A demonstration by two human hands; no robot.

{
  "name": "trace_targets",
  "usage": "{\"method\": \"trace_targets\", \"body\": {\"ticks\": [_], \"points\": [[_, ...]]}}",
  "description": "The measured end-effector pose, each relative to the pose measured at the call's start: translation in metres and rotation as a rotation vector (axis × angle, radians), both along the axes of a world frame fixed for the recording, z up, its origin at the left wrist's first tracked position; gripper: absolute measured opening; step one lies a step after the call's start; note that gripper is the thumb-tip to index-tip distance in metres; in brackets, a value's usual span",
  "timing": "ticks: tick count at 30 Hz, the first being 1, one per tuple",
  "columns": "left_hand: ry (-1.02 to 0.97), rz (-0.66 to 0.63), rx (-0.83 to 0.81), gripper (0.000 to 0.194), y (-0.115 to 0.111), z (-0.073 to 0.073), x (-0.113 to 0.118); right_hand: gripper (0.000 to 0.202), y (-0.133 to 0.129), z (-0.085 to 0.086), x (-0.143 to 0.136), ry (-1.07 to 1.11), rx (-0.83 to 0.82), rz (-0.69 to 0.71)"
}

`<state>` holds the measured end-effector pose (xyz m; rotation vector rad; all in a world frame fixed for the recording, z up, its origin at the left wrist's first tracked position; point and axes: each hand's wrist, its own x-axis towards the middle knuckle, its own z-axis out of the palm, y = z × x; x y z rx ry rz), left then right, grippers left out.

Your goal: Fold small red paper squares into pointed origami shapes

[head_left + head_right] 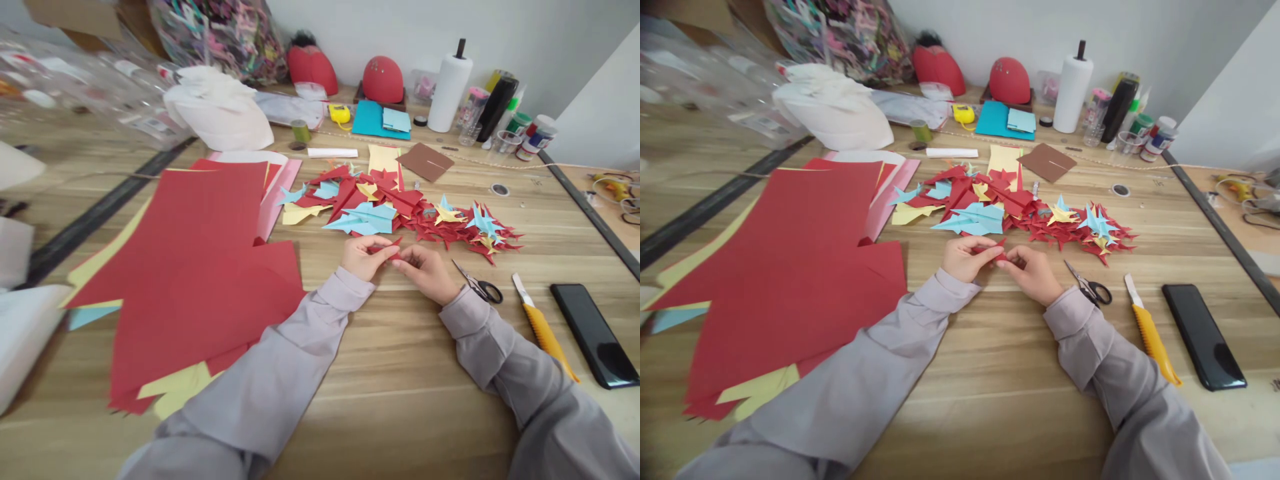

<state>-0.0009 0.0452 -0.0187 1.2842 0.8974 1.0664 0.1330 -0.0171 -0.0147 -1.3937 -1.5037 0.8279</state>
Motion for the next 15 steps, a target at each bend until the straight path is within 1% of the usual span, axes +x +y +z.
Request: {"method": "trace_targets", "body": {"ticks": [2,6,11,15], "points": [[0.022,-0.016,0.025,0.019,0.0004,-0.0019,-0.0002,0.020,-0.0002,-0.0009,-0.0003,-0.018,-0.001,-0.010],[0.034,-0.037,0.095,0.018,0.0023,-0.0036,-0.0015,0.020,0.0001,-0.0018,0.0012,-0.017,-0.002,0.017],[0.016,-0.101,0.055,0.020,0.0037,-0.0046,-0.0029,0.024,-0.0012,0.0024,0.0002,-0.010,-0.028,-0.003],[0.034,-0.121,0.059,0.017,0.0031,-0.0017,-0.0037,0.026,-0.0027,0.0049,-0.0014,0.102,-0.039,-0.007]]}}
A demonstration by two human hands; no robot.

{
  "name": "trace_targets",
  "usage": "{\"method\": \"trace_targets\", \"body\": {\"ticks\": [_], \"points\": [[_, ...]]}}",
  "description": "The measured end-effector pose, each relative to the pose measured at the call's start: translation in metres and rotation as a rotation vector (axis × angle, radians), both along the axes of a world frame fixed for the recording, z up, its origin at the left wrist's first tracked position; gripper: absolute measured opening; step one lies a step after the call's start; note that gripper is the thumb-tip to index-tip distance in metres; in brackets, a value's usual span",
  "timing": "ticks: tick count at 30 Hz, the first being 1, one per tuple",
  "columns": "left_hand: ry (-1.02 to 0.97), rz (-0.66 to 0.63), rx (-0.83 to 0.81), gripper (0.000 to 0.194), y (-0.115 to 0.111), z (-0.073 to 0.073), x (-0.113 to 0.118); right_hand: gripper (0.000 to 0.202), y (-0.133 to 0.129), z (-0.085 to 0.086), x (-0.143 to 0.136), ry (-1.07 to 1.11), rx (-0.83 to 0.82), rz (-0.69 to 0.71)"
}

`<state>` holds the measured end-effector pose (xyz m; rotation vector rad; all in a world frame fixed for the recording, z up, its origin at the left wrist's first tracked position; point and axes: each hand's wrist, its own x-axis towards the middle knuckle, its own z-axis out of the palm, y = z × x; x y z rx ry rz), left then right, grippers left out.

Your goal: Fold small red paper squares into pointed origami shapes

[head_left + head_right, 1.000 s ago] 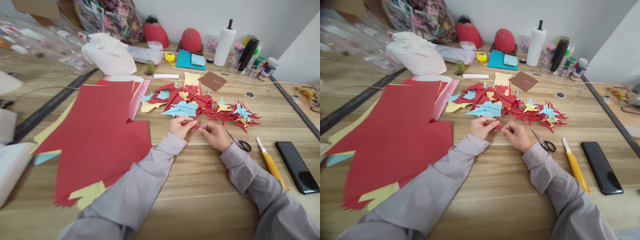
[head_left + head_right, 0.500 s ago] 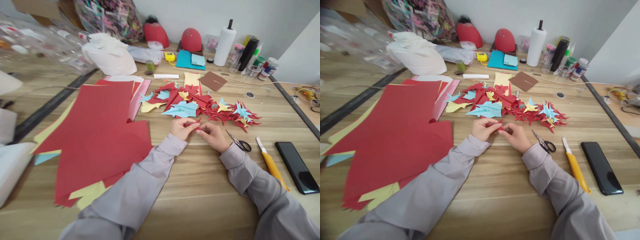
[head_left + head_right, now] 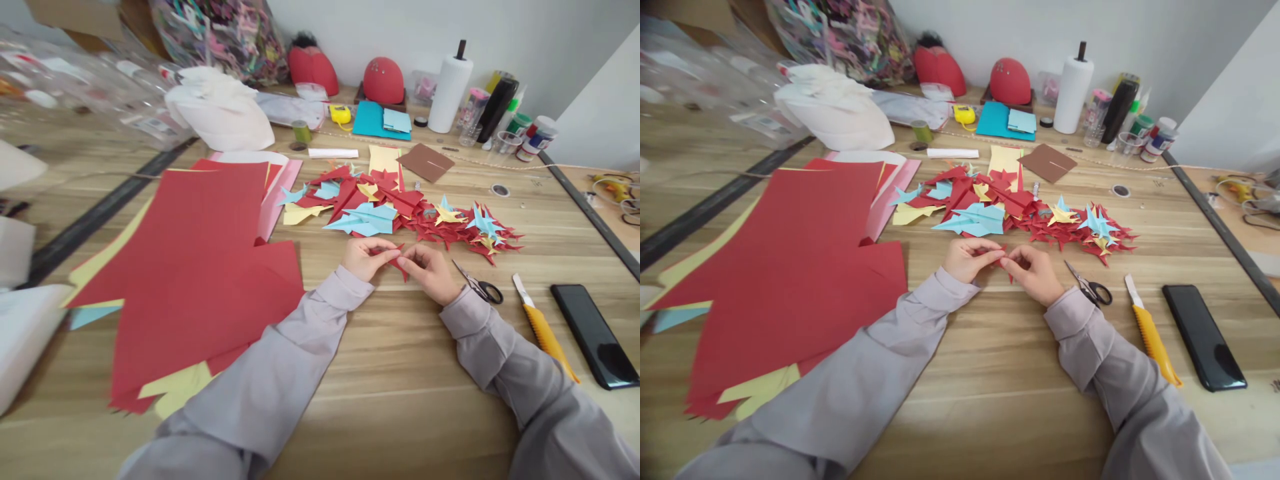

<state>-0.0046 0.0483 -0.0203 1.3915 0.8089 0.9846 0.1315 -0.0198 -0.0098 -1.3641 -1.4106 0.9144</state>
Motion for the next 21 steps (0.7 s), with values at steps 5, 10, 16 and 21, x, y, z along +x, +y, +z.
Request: {"method": "trace_targets", "body": {"ticks": [5,10,16,21], "points": [[0.051,-0.047,0.027,0.016,-0.0020,0.0054,-0.0011,0.028,0.0026,-0.0041,0.0014,0.091,0.093,-0.059],[0.069,-0.068,0.056,0.014,-0.0026,0.0049,-0.0016,0.026,0.0031,-0.0067,0.0026,0.084,0.120,-0.060],[0.064,-0.109,0.025,0.014,-0.0020,0.0028,-0.0013,0.023,0.0021,-0.0048,0.0018,0.090,0.108,-0.026],[0.062,-0.164,0.057,0.011,-0.0007,0.0030,-0.0023,0.028,0.0026,-0.0036,0.0038,0.075,0.105,-0.003]]}}
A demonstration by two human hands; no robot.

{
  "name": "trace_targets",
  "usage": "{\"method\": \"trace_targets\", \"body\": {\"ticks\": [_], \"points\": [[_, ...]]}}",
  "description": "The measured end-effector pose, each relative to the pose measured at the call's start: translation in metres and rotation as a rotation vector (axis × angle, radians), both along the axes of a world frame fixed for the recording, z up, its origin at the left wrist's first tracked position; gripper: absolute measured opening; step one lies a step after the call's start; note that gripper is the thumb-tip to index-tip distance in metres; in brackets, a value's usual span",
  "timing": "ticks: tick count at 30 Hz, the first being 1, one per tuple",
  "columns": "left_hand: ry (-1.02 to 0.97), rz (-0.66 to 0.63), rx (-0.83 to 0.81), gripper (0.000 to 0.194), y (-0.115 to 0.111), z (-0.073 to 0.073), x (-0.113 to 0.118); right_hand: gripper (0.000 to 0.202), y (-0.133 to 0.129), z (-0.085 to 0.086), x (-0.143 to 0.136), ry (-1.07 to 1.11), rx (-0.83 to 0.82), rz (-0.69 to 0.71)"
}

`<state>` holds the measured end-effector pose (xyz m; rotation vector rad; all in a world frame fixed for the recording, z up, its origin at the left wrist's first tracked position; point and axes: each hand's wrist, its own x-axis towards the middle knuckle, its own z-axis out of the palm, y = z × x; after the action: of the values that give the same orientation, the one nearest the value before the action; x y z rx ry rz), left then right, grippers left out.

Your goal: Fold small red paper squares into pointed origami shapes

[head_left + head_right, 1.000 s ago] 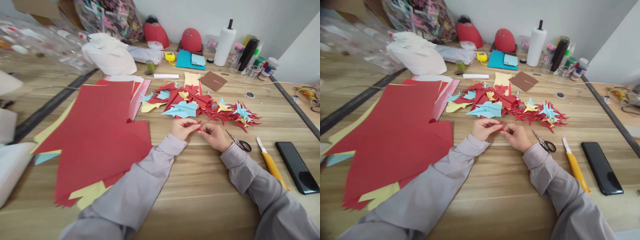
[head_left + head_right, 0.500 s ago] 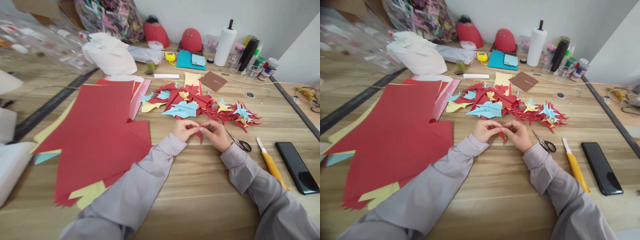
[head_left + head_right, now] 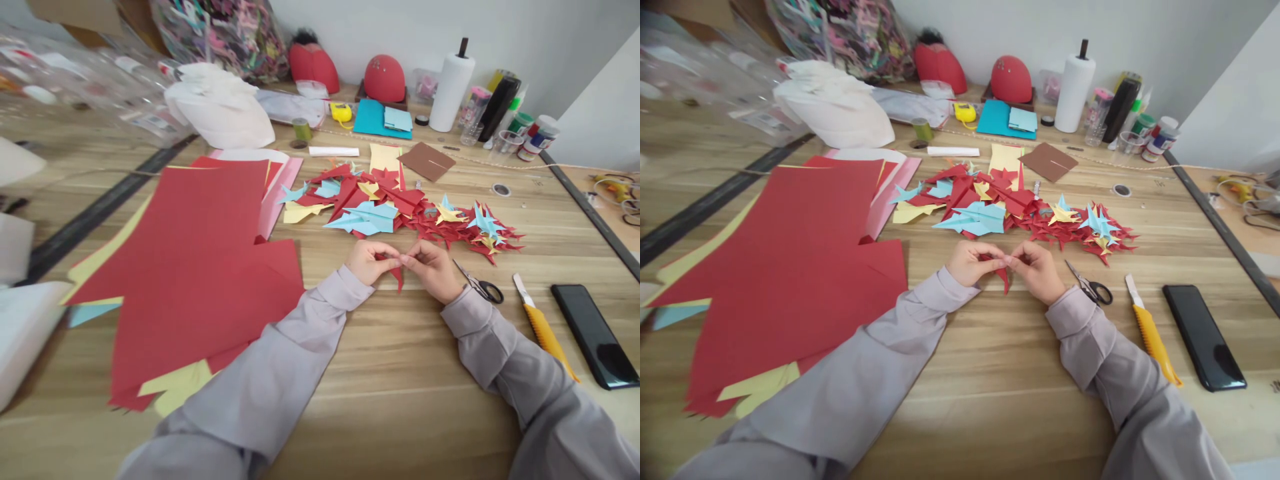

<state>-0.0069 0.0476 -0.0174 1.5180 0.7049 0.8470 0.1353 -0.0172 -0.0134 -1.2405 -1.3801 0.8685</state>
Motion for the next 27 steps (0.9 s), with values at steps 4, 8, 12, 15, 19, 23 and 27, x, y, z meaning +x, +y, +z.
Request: {"method": "trace_targets", "body": {"ticks": [4,8,12,15,19,23,27], "points": [[0.004,-0.003,0.014,0.012,-0.0006,-0.0013,0.0002,0.029,0.0009,0.0017,0.0002,0.108,-0.021,0.006],[-0.085,0.013,-0.053,0.029,-0.0014,-0.0025,0.0008,0.029,0.0019,0.0013,0.0005,0.179,-0.050,-0.055],[-0.203,0.002,-0.207,0.077,-0.0001,-0.0007,-0.0001,0.027,0.0025,-0.0006,0.0019,0.189,-0.044,-0.098],[-0.232,0.012,-0.244,0.083,0.0011,-0.0001,-0.0008,0.026,0.0025,-0.0005,0.0021,0.216,-0.034,-0.106],[-0.216,0.040,-0.275,0.072,0.0015,-0.0010,-0.0005,0.027,0.0022,0.0024,0.0011,0.201,-0.032,-0.106],[-0.192,0.070,-0.287,0.061,0.0010,0.0005,0.0004,0.030,0.0019,0.0045,0.0002,0.154,-0.021,-0.111],[-0.164,0.072,-0.303,0.049,0.0000,0.0044,0.0007,0.028,0.0021,0.0023,-0.0003,0.178,-0.035,-0.072]]}}
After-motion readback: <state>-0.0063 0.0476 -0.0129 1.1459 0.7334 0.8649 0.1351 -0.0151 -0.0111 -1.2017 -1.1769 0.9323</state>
